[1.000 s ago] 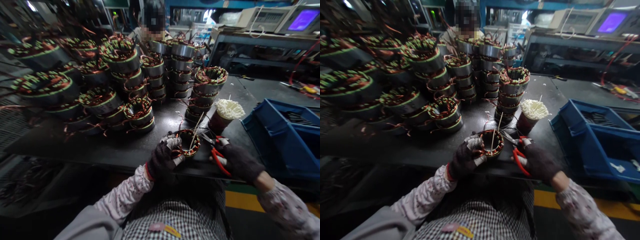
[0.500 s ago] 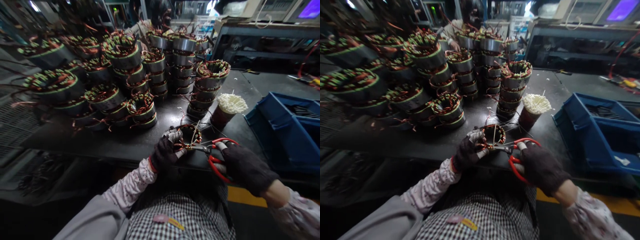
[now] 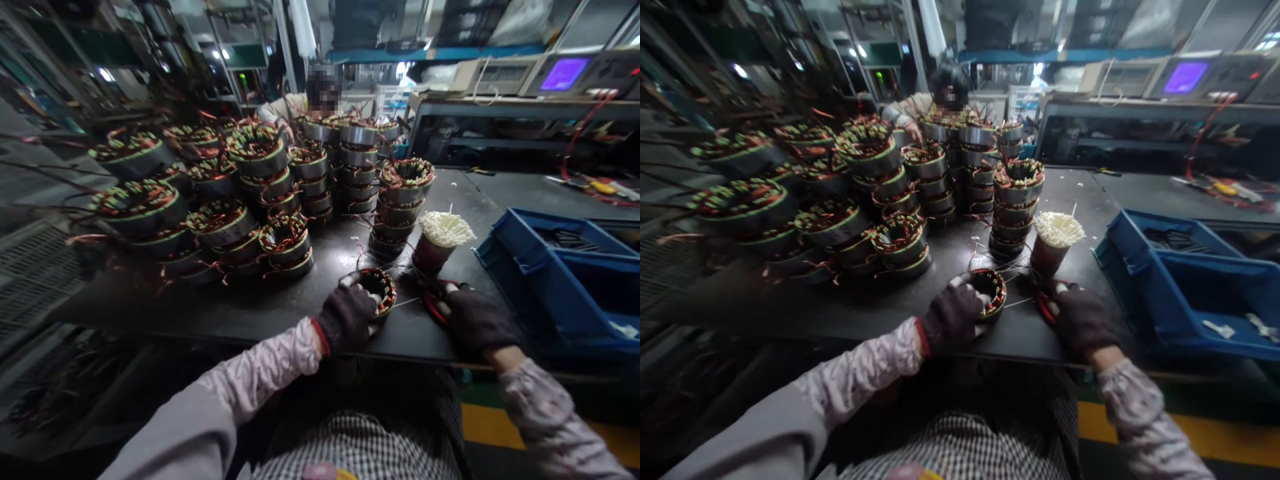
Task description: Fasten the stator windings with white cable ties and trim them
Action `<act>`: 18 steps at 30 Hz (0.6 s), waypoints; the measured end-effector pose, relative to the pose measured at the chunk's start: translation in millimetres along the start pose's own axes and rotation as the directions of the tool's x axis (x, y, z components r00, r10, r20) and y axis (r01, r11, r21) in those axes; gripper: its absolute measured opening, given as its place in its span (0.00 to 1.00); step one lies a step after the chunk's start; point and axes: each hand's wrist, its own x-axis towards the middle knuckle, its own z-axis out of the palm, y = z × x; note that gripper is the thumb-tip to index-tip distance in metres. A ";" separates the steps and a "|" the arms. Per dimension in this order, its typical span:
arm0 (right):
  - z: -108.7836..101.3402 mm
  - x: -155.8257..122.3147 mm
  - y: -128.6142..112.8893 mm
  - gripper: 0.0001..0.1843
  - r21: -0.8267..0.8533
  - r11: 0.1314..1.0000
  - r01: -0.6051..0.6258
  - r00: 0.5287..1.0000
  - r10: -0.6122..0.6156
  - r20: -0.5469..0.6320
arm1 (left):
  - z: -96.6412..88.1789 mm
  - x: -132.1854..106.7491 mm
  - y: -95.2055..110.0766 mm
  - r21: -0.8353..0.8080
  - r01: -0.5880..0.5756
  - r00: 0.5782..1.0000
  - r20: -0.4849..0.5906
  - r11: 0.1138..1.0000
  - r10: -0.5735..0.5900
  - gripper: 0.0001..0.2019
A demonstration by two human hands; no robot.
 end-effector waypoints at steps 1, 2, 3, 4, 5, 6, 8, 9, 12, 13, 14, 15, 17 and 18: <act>8.7 1.7 -0.4 0.25 0.002 1.000 0.006 0.999 -0.005 -0.048 | 7.5 -0.2 -2.3 -0.009 -0.009 1.000 0.024 1.000 0.009 0.11; 17.2 2.1 0.0 0.26 0.011 1.000 0.014 0.995 -0.013 -0.097 | 12.8 -2.3 -5.5 -0.055 0.020 1.000 0.015 0.998 -0.019 0.10; 24.8 1.5 1.1 0.27 0.024 0.999 0.023 0.990 -0.019 -0.139 | 15.1 -5.2 -9.3 -0.130 0.082 0.996 -0.019 0.988 -0.085 0.10; 31.0 0.2 2.5 0.27 0.039 0.999 0.033 0.985 -0.026 -0.171 | 14.2 -7.8 -13.6 -0.215 0.154 0.984 -0.056 0.964 -0.169 0.11; 35.7 -1.5 4.0 0.27 0.052 0.998 0.040 0.980 -0.030 -0.196 | 10.0 -8.8 -18.1 -0.294 0.219 0.965 -0.074 0.930 -0.251 0.11; 38.8 -3.1 5.2 0.28 0.066 0.997 0.046 0.974 -0.031 -0.223 | 2.8 -7.0 -22.4 -0.355 0.267 0.947 -0.074 0.896 -0.311 0.12; 41.6 -5.6 6.7 0.28 0.095 0.993 0.068 0.962 -0.040 -0.271 | -18.9 7.9 -30.0 -0.418 0.310 0.930 -0.055 0.854 -0.364 0.15; 42.1 -6.1 7.3 0.27 0.109 0.991 0.080 0.956 -0.045 -0.290 | -32.5 22.0 -33.2 -0.415 0.303 0.930 -0.067 0.858 -0.361 0.16; 45.5 -5.3 9.7 0.25 0.146 0.983 0.110 0.942 -0.056 -0.330 | -78.9 89.6 -41.4 -0.191 0.207 0.933 -0.258 0.960 -0.252 0.16; 47.5 -4.6 11.0 0.25 0.155 0.981 0.113 0.941 -0.056 -0.333 | -94.0 118.5 -44.4 -0.008 0.158 0.934 -0.324 0.987 -0.152 0.20; 49.8 -3.8 12.4 0.25 0.162 0.980 0.114 0.941 -0.054 -0.335 | -107.5 149.0 -47.8 0.063 0.141 0.934 -0.339 0.988 -0.112 0.26; 52.1 -3.0 13.8 0.25 0.166 0.980 0.113 0.941 -0.052 -0.335 | -118.5 179.6 -51.6 0.123 0.126 0.936 -0.344 0.984 -0.077 0.33; 55.3 -2.0 15.7 0.25 0.157 0.983 0.099 0.942 -0.041 -0.333 | -131.0 236.0 -60.2 0.336 0.071 0.972 -0.234 0.939 0.010 0.39; 55.9 -1.7 16.0 0.25 0.146 0.985 0.087 0.945 -0.035 -0.326 | -132.3 259.3 -64.6 0.358 0.077 0.988 -0.153 0.930 -0.022 0.37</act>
